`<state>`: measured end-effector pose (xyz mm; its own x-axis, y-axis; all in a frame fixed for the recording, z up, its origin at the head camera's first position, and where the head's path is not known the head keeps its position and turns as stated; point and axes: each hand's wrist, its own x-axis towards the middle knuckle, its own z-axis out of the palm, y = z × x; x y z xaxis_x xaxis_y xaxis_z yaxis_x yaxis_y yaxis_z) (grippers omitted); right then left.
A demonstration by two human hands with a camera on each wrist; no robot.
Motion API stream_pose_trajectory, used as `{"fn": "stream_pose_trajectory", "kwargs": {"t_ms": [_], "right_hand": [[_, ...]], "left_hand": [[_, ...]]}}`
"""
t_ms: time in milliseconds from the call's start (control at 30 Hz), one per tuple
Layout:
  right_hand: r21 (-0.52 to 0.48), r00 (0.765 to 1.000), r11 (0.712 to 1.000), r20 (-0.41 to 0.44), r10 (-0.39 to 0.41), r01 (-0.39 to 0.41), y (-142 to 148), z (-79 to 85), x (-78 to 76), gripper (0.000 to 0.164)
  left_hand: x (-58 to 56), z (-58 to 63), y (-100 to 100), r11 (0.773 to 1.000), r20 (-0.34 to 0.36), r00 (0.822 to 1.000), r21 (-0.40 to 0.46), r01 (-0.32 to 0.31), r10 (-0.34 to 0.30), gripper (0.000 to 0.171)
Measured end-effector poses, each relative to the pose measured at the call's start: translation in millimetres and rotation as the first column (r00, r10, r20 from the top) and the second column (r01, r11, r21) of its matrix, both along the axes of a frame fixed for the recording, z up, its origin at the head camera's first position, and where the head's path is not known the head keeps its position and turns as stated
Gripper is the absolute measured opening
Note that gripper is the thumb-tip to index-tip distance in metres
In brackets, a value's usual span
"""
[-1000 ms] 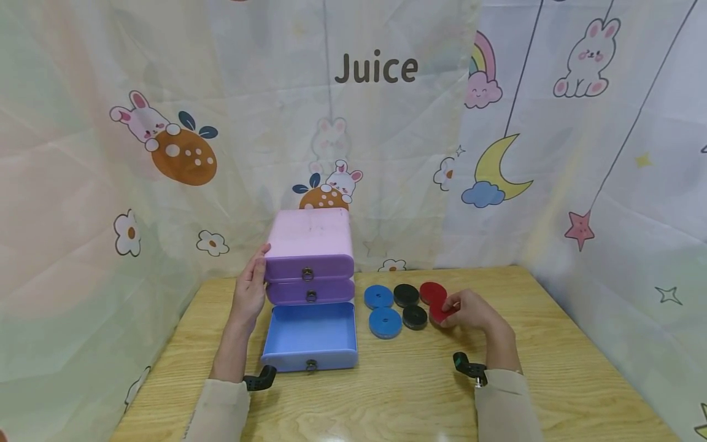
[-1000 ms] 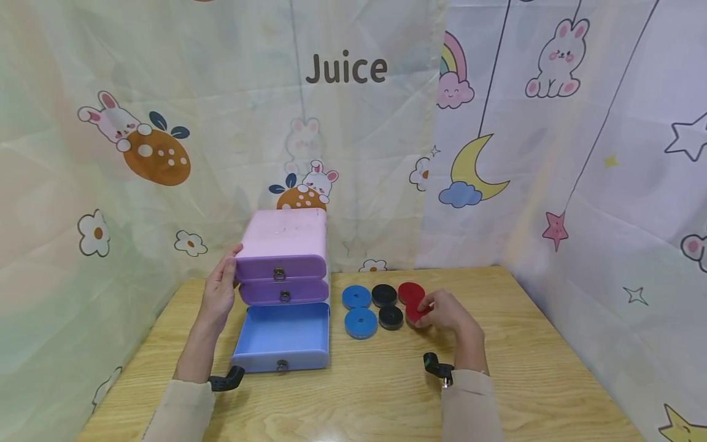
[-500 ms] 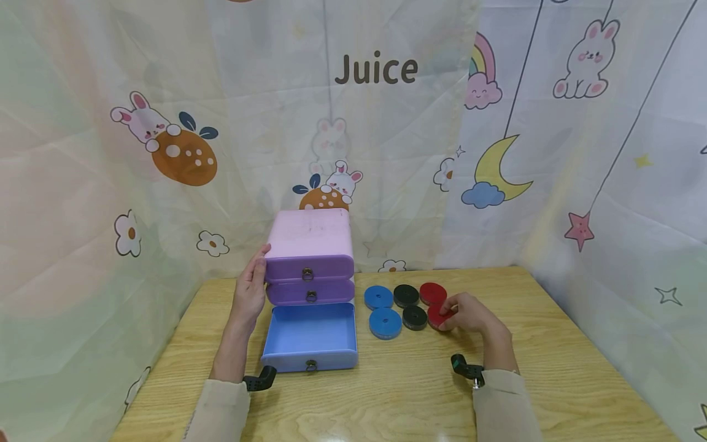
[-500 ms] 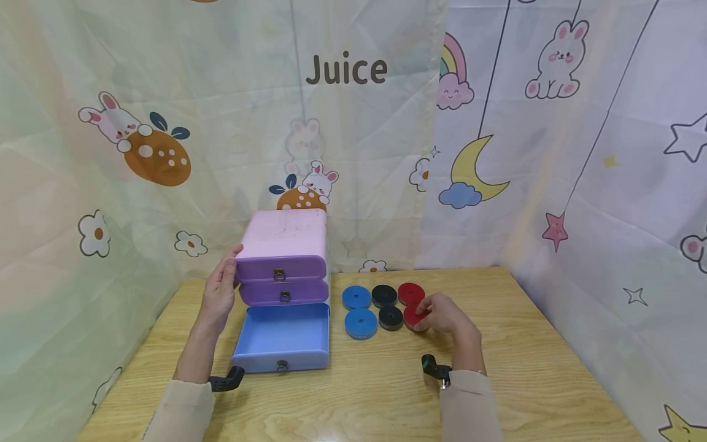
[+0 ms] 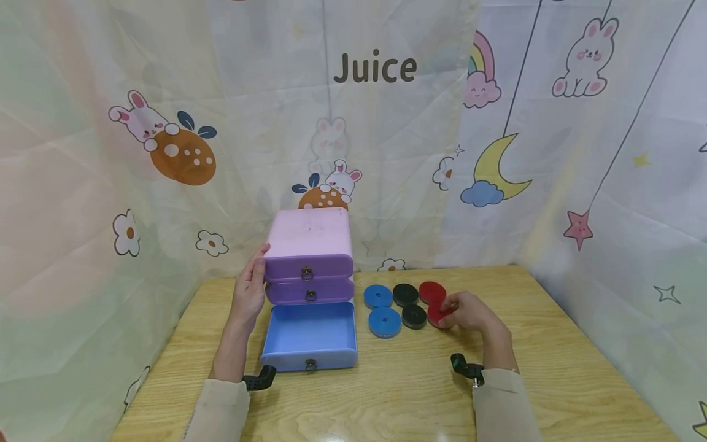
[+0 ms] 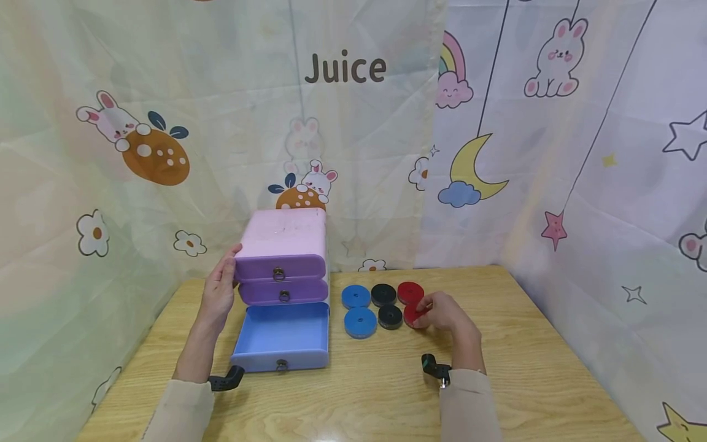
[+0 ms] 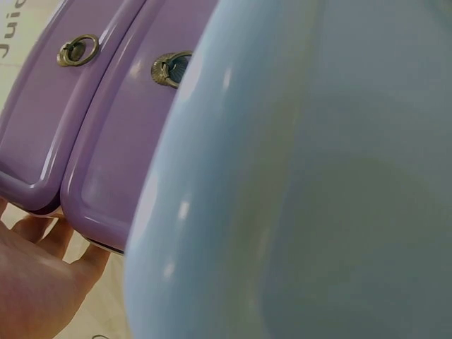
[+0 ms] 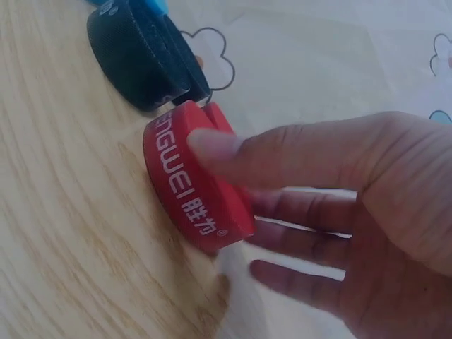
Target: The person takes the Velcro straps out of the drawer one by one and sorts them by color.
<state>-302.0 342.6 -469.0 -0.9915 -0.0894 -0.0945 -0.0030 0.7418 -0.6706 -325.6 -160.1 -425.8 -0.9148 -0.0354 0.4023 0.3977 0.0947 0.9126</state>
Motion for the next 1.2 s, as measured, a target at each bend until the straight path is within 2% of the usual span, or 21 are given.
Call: {"fn": "stream_pose_trajectory", "kwargs": {"t_ms": [133, 267, 467, 833, 1067, 1200], "right_hand": [[-0.062, 0.998, 0.998, -0.063, -0.006, 0.003, -2.4, 4.5, -0.5, 0.040], [-0.112, 0.988, 0.993, -0.150, 0.028, -0.045, -6.7, 10.3, -2.0, 0.052], [-0.105, 0.971, 0.989, -0.226, 0.075, -0.101, -21.7, 19.7, -2.7, 0.063], [0.065, 0.916, 0.977, -0.339, 0.214, -0.205, -64.5, 41.7, 3.1, 0.080], [0.147, 0.892, 0.970, -0.384, 0.237, -0.194, -89.6, 55.7, 12.2, 0.091], [0.218, 0.870, 0.954, -0.406, 0.280, -0.206, -106.6, 59.5, 15.1, 0.096]], "left_hand": [[-0.4, 0.2, -0.6, 1.000, -0.003, 1.000, 0.002, 0.003, -0.003, 0.049], [-0.8, 0.8, -0.9, 1.000, -0.008, 1.000, 0.010, 0.007, -0.007, 0.050], [-0.7, 0.9, -1.0, 1.000, -0.003, 1.000, 0.014, 0.006, -0.006, 0.050], [-0.6, -0.2, 0.1, 1.000, 0.005, 1.000, 0.022, 0.007, -0.007, 0.050], [-0.3, 0.3, 0.5, 1.000, 0.009, 1.000, 0.015, 0.009, -0.009, 0.050], [-0.8, 0.8, 0.5, 1.000, 0.014, 1.000, 0.016, 0.002, -0.002, 0.050]]}}
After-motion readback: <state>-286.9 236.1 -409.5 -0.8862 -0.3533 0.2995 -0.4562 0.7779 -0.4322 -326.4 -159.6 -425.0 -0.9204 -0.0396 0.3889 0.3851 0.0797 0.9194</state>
